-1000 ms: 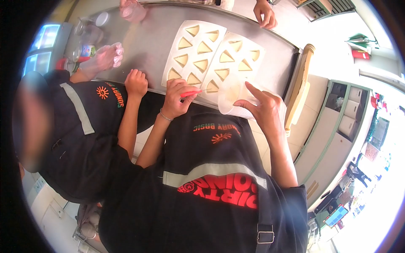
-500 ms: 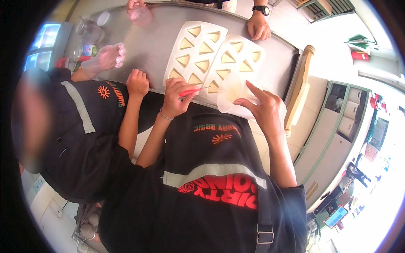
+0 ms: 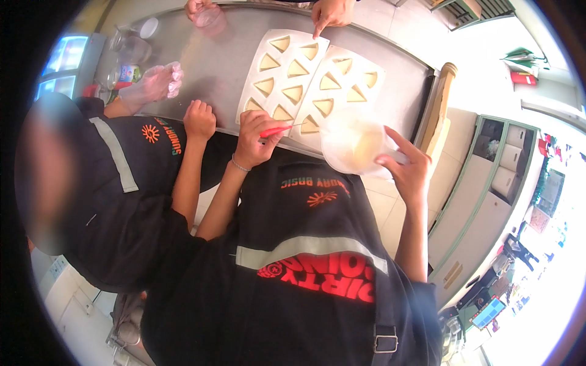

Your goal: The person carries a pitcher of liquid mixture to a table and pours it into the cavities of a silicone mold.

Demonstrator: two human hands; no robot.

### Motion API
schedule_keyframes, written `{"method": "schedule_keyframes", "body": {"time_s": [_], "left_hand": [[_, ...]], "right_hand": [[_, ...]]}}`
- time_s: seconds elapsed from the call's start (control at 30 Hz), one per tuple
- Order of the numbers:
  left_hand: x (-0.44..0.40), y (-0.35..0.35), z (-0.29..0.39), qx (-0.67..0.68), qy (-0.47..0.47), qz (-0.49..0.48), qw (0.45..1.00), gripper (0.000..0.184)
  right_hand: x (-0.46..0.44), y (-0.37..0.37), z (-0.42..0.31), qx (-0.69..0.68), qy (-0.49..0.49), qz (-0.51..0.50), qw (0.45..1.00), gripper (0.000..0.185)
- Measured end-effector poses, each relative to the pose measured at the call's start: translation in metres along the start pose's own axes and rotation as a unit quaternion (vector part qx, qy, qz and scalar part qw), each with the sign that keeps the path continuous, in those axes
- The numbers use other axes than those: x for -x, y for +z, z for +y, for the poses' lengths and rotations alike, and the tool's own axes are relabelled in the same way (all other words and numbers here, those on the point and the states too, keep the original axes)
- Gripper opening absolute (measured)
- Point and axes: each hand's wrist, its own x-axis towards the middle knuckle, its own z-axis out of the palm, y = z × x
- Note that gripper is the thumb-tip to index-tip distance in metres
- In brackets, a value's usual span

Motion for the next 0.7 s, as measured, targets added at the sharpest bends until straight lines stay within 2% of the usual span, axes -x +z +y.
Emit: {"method": "schedule_keyframes", "body": {"time_s": [0.03, 0.07, 0.17, 0.2, 0.27, 0.3, 0.4, 0.53, 0.6, 0.7], "left_hand": [[-0.003, -0.001, 0.0, 0.004, -0.001, -0.004, 1.0, 0.016], [-0.004, -0.001, -0.001, 0.01, -0.003, -0.008, 1.0, 0.016], [-0.004, 0.0, -0.001, 0.001, -0.007, 0.001, 1.0, 0.015], [-0.006, 0.0, -0.002, -0.003, -0.001, 0.003, 1.0, 0.015], [-0.006, 0.0, 0.002, 0.019, -0.02, 0.024, 0.999, 0.015], [-0.008, -0.001, 0.003, 0.012, -0.018, 0.025, 0.999, 0.014], [-0.016, 0.001, 0.001, 0.019, -0.022, 0.054, 0.998, 0.014], [-0.051, 0.004, -0.015, 0.001, -0.041, 0.104, 0.994, 0.013], [-0.074, 0.005, -0.025, -0.01, -0.035, 0.141, 0.989, 0.012], [-0.102, 0.007, -0.042, -0.039, -0.007, 0.129, 0.991, 0.012]], "right_hand": [[-0.001, -0.002, 0.015, -0.057, -0.019, 0.02, 0.998, 0.084], [-0.001, -0.004, 0.028, -0.059, -0.023, 0.024, 0.998, 0.084], [0.02, -0.02, 0.056, -0.128, 0.015, 0.09, 0.988, 0.103], [0.023, -0.023, 0.062, -0.131, 0.01, 0.094, 0.987, 0.103], [0.033, -0.029, 0.075, -0.157, 0.01, 0.166, 0.974, 0.104], [0.037, -0.034, 0.093, -0.146, -0.012, 0.168, 0.975, 0.096], [0.036, -0.046, 0.111, -0.197, -0.029, 0.216, 0.956, 0.098], [0.009, -0.069, 0.075, -0.159, -0.035, 0.235, 0.958, 0.098], [-0.014, -0.078, 0.053, -0.134, -0.07, 0.229, 0.962, 0.089], [-0.048, -0.082, 0.025, -0.115, -0.086, 0.22, 0.965, 0.091]]}}
